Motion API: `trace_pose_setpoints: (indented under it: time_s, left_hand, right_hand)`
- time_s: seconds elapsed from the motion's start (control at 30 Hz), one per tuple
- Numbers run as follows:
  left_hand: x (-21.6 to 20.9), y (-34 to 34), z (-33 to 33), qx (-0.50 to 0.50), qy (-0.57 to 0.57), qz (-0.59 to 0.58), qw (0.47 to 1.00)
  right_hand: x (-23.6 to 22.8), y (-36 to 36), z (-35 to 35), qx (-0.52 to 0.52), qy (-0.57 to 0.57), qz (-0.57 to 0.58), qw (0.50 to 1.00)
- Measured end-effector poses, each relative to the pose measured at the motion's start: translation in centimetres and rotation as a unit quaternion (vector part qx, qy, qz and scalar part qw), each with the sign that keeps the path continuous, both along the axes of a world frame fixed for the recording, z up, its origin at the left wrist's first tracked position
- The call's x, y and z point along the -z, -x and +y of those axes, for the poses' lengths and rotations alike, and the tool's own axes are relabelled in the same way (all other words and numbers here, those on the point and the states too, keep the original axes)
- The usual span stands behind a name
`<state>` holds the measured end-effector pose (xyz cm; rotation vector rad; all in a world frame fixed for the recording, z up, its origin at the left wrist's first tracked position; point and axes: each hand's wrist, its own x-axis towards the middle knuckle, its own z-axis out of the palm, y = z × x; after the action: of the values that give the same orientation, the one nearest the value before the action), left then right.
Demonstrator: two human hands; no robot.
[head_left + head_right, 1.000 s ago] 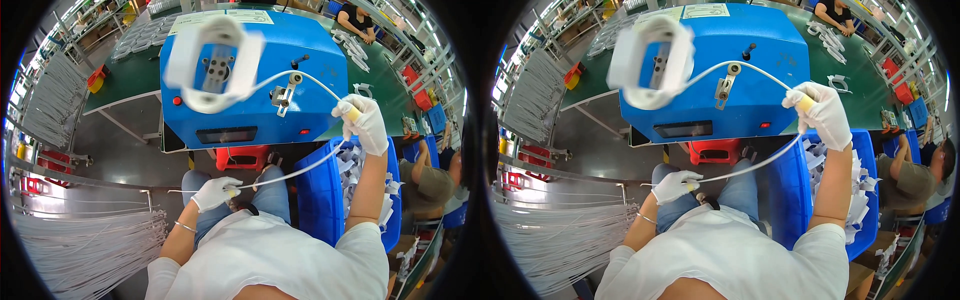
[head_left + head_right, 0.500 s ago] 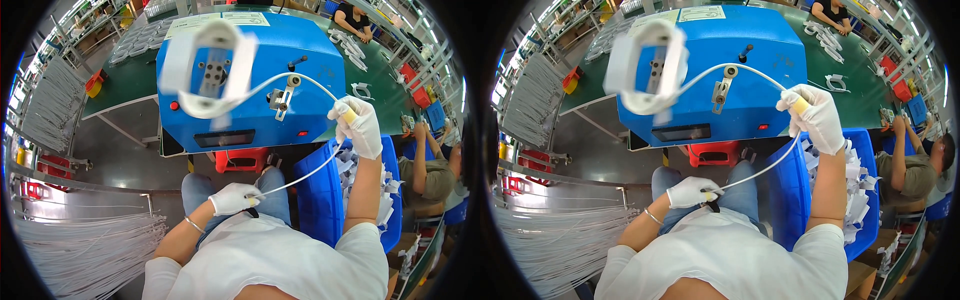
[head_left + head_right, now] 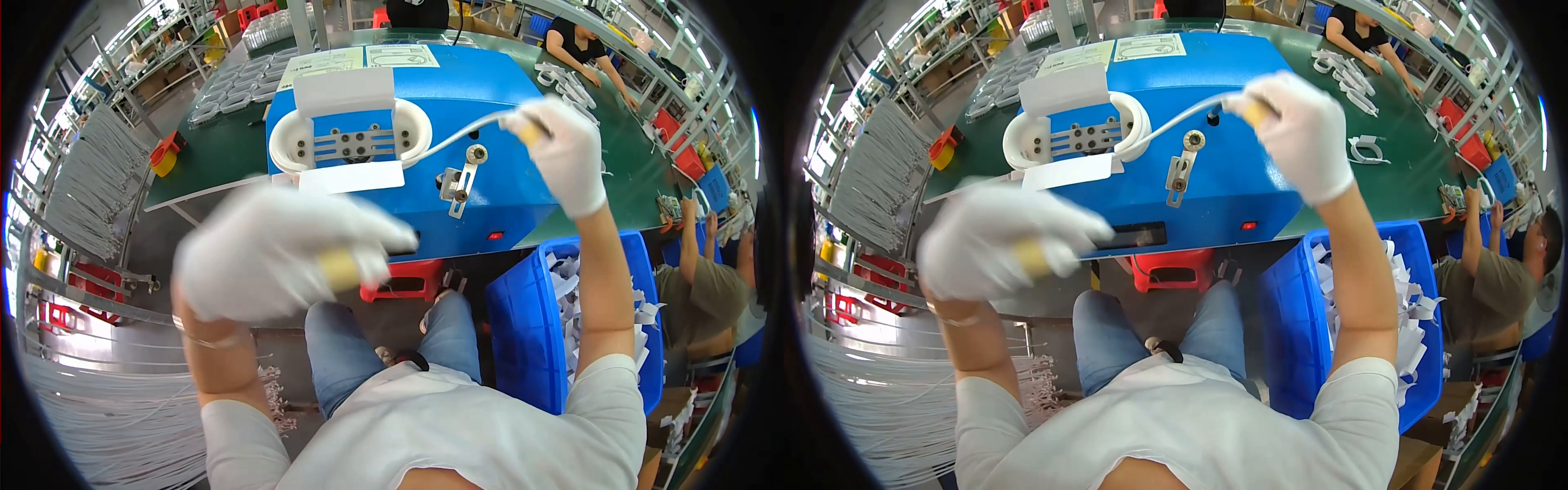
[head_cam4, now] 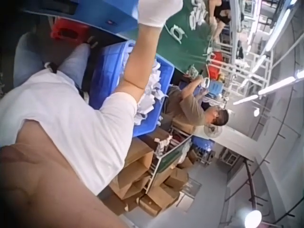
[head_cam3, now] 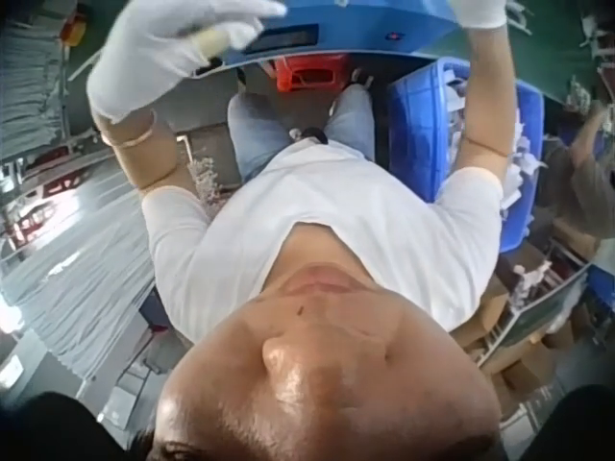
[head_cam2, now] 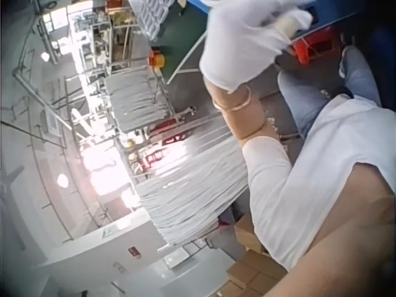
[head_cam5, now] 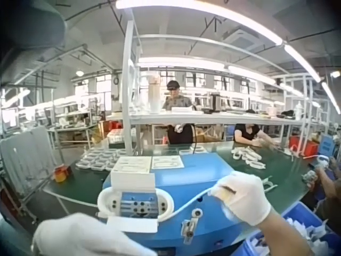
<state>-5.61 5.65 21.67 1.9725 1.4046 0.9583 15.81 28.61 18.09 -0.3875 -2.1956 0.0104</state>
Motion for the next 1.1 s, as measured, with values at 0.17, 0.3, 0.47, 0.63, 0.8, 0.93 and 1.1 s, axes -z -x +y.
trace_pose_setpoints:
  time_s: [0.17, 0.3, 0.47, 0.63, 0.8, 0.93, 1.1]
  left_hand:
    - [-4.7, 5.6, 8.0, -0.060, -0.255, 0.203, 0.943]
    - [-5.0, 6.6, 12.1, -0.004, -0.160, 0.226, 0.961]
    - [-6.0, 7.7, 10.0, -0.069, -0.071, 0.265, 0.959]
    - [-5.4, 8.6, 3.8, -0.202, 0.024, 0.196, 0.959]
    - [-3.7, 7.5, 2.9, -0.211, -0.056, 0.286, 0.933]
    - [-1.0, 5.1, 3.6, -0.301, -0.189, 0.353, 0.865]
    - [2.1, 5.1, 5.2, -0.269, -0.383, 0.344, 0.814]
  right_hand:
    - [-5.2, 8.0, 4.9, -0.107, -0.232, -0.002, 0.967]
    - [-5.2, 13.6, 4.8, -0.128, -0.130, -0.082, 0.980]
    - [-4.6, 13.1, 2.5, -0.151, -0.156, 0.031, 0.976]
    - [-5.7, 8.7, -4.3, -0.158, -0.208, -0.024, 0.965]
    - [-3.9, 9.6, -4.9, -0.070, -0.204, -0.165, 0.963]
    - [-4.5, 9.8, -5.2, -0.045, -0.187, -0.208, 0.959]
    - [-6.2, 11.0, -2.7, -0.136, 0.119, -0.279, 0.943]
